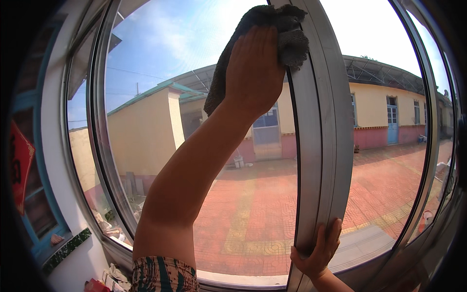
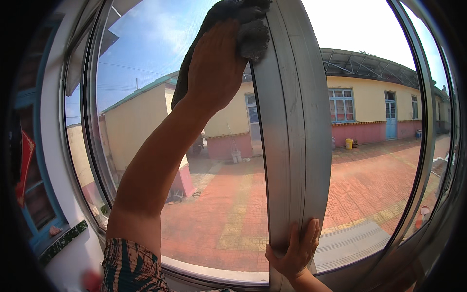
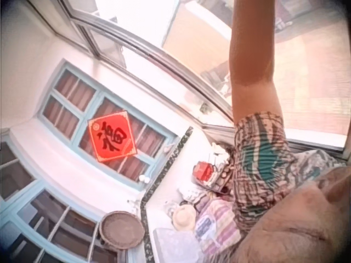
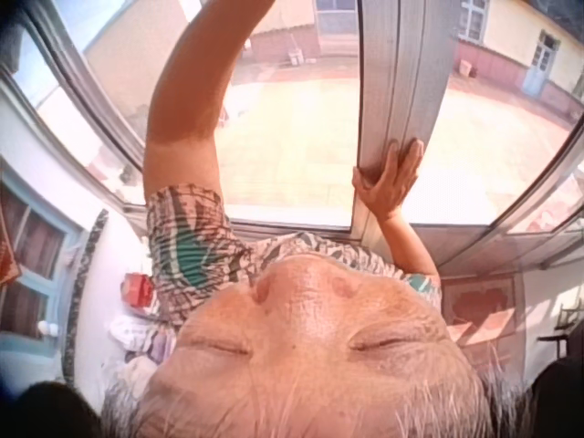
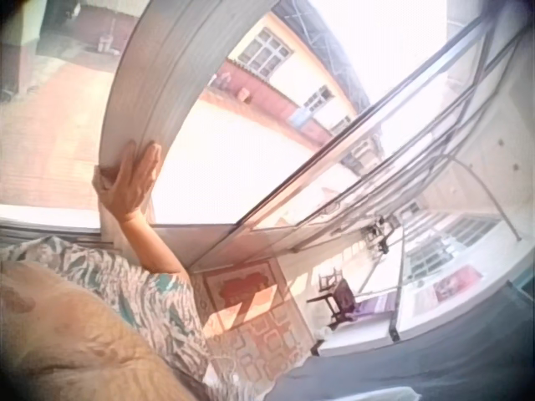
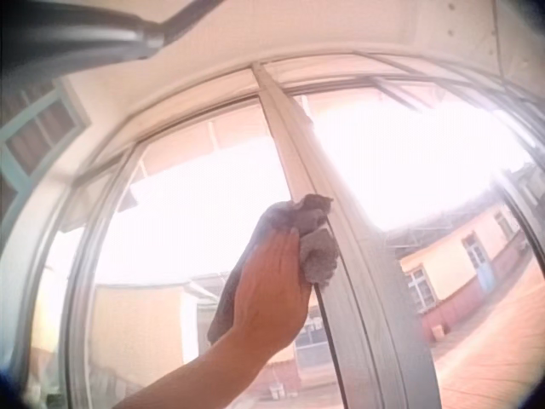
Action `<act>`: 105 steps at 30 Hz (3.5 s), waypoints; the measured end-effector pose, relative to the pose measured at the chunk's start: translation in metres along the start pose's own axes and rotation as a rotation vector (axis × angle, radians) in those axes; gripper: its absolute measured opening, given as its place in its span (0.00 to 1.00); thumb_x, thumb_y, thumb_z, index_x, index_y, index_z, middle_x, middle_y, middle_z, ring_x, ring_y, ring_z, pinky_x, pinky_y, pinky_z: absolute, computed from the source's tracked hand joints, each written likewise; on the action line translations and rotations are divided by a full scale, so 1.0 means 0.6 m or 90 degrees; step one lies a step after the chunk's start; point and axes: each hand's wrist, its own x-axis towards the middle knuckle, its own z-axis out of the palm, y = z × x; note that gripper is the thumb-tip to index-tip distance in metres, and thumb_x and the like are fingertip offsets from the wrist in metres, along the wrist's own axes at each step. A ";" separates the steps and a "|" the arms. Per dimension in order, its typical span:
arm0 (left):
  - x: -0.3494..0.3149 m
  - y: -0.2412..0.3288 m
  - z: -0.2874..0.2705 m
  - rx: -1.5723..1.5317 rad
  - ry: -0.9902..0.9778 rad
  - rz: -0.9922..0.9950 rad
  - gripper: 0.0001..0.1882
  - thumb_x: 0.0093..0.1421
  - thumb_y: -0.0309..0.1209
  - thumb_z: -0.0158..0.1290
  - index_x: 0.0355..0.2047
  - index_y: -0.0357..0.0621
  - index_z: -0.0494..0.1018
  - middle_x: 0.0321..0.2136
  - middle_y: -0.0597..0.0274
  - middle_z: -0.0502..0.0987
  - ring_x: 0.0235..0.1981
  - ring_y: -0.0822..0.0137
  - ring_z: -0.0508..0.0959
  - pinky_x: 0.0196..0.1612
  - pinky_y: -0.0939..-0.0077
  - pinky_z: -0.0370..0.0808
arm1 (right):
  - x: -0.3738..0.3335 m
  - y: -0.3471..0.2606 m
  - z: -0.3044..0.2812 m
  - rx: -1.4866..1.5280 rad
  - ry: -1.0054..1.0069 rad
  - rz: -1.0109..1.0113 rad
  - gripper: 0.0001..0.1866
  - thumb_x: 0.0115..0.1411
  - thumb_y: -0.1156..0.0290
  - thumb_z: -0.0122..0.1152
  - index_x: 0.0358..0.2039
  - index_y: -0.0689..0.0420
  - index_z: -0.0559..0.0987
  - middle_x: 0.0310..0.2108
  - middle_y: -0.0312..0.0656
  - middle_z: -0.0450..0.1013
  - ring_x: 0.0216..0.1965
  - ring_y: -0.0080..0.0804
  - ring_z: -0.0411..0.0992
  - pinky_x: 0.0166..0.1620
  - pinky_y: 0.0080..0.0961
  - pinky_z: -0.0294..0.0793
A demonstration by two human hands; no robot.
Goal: The person wipes the glass panes of a sliding door and a window with a cloth, moving the door back and forth to reach different areas.
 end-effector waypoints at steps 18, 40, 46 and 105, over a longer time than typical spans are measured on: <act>0.037 -0.318 -0.092 0.116 -0.049 -0.107 0.26 0.66 0.42 0.42 0.55 0.33 0.65 0.56 0.42 0.67 0.59 0.50 0.65 0.62 0.62 0.61 | 0.010 -0.037 -0.015 0.027 0.064 0.012 0.47 0.53 0.49 0.64 0.66 0.63 0.57 0.67 0.67 0.46 0.67 0.67 0.47 0.65 0.56 0.49; -0.081 -0.528 -0.215 0.234 -0.075 -0.312 0.30 0.62 0.53 0.41 0.56 0.48 0.68 0.54 0.51 0.70 0.59 0.50 0.66 0.61 0.47 0.58 | 0.009 -0.057 0.016 -0.141 0.141 0.111 0.40 0.67 0.45 0.40 0.69 0.60 0.49 0.71 0.53 0.40 0.71 0.53 0.40 0.68 0.50 0.40; -0.029 -0.133 -0.024 -0.027 0.038 -0.026 0.30 0.64 0.51 0.41 0.60 0.47 0.65 0.63 0.46 0.60 0.67 0.51 0.54 0.68 0.48 0.43 | 0.004 -0.057 0.023 -0.126 0.136 0.111 0.40 0.67 0.44 0.40 0.69 0.61 0.48 0.71 0.53 0.40 0.71 0.53 0.39 0.68 0.50 0.40; -0.402 0.267 -0.289 -0.279 -0.602 0.106 0.28 0.59 0.33 0.45 0.61 0.47 0.64 0.58 0.64 0.67 0.60 0.68 0.64 0.64 0.66 0.54 | 0.032 -0.071 -0.005 -0.038 0.096 0.066 0.39 0.63 0.52 0.52 0.66 0.63 0.55 0.68 0.63 0.40 0.67 0.66 0.45 0.62 0.58 0.45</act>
